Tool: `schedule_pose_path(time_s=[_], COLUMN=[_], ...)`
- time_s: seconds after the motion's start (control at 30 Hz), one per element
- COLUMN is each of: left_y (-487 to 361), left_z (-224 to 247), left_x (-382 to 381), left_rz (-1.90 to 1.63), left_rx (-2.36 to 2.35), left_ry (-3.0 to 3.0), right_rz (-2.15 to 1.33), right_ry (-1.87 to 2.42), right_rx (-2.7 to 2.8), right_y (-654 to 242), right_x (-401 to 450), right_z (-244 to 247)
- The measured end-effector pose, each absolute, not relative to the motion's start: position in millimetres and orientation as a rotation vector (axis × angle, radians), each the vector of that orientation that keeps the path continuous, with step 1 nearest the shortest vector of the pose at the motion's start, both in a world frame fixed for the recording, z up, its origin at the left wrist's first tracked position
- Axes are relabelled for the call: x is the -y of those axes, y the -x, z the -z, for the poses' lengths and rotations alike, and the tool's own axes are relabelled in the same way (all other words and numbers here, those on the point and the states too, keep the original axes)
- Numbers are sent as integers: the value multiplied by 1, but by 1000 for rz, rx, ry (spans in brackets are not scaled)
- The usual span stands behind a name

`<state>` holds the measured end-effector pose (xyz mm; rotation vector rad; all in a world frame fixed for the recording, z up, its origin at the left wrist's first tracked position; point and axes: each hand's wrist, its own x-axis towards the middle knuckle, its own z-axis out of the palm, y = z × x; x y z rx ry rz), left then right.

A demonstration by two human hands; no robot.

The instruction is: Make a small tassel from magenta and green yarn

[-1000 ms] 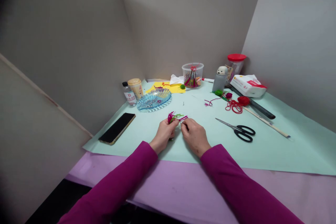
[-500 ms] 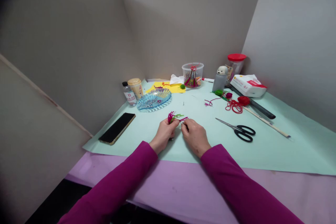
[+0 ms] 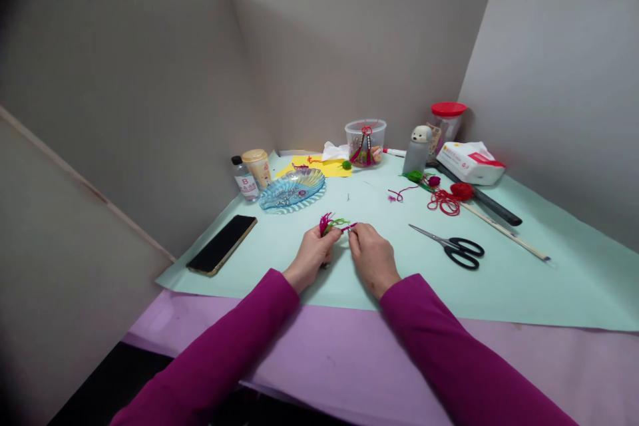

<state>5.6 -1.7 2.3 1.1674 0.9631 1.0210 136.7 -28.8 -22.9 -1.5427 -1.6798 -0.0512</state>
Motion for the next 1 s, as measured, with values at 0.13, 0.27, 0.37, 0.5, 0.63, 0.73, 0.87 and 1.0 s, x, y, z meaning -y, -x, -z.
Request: schedule_pose_path(time_s=[0.13,0.27,0.37,0.5,0.63,0.73,0.87,1.0], left_y=[-4,-2,-1,-1,-3,-3,-1,1], left_z=[-3,-1,0,1,1,1,-1,0], left_x=[3,3,3,2,2,3,2,0], left_rz=[-1005,-994,-993,-993,-983,-953,-906,-847], left_rx=[-968,-971,-972,-957,-915,-879,-858,-861], left_ry=[-1159,-1144,-1146,-1148,-1189,-1230,-1191,-1183], right_rz=[69,8,-106,-427,-671,-656,-564,-498], right_ry=[1592,1679,1681,1550,1412,1361,1374,1411], right_rx=[1586,1383,1222,1229,1358,1373,1346,1310], right_y=[-144,-157,-160,-150,-141,-141,-145,-145], right_x=[26,24,26,30,29,27,26,27], right_z=[20,13,6,3,11,15,14,12])
